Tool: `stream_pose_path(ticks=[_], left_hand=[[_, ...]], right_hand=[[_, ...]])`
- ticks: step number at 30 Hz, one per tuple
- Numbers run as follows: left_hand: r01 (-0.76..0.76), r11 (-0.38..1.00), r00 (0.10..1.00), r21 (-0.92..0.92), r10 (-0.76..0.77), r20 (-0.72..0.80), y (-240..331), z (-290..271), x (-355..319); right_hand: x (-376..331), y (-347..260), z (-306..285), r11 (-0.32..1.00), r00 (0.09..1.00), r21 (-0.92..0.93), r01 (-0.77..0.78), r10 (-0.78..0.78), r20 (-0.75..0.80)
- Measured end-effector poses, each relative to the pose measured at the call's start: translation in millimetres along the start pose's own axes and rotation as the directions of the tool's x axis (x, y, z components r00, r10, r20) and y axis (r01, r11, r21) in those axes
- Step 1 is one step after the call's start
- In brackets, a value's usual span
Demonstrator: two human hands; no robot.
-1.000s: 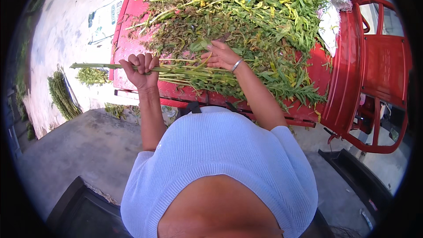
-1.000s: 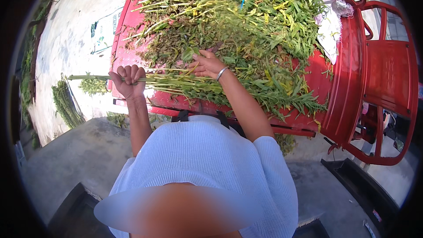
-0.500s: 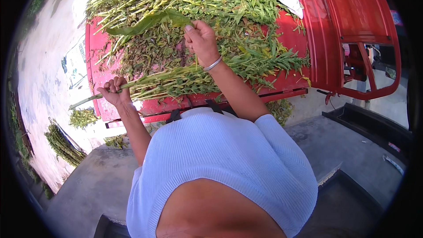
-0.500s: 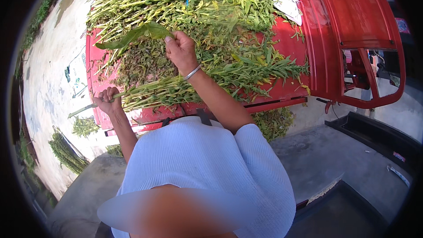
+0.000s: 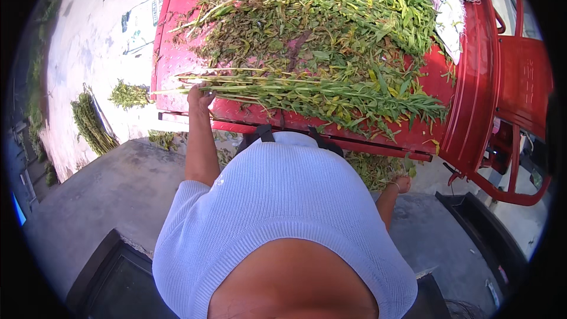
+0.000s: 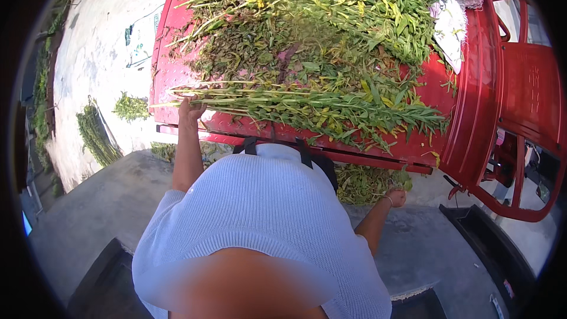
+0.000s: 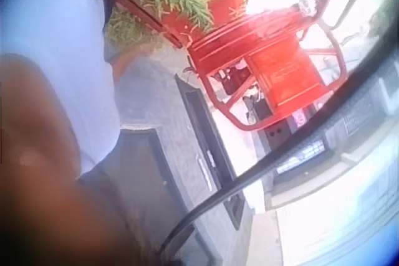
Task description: The person stands at the back of a red utility vehicle and sorts through a large pile of green leafy plants. They pick up individual stems, inspect them, and place them back onto the pile or into a different section. The person occasionally uses a pair of shears to cut stems.
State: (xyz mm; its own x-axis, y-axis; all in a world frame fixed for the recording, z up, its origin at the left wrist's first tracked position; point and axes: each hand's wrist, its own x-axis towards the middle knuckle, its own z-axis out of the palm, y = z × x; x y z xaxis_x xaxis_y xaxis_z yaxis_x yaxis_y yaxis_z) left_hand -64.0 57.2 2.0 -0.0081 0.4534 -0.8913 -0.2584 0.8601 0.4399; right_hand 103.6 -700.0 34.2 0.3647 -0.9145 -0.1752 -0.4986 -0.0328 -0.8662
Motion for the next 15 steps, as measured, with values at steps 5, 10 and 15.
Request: stream_pose_path(ticks=[5,10,15], left_hand=[[-0.121,0.99,0.99,0.077,0.115,0.081,-4.1,-18.7,18.9],[-0.229,0.972,0.973,0.052,0.23,-0.022,-2.7,-6.8,-8.7],[-0.221,0.964,0.972,0.15,0.23,-0.048,-15.6,-2.5,3.4]], right_hand=[[-41.5,48.0,-36.8,0.811,0.962,-0.563,-0.158,0.256,0.098],[-56.3,45.1,4.5,0.554,0.862,-0.812,0.183,0.306,0.403],[-56.6,16.0,69.4,0.435,0.751,-0.737,0.518,0.182,0.635]])
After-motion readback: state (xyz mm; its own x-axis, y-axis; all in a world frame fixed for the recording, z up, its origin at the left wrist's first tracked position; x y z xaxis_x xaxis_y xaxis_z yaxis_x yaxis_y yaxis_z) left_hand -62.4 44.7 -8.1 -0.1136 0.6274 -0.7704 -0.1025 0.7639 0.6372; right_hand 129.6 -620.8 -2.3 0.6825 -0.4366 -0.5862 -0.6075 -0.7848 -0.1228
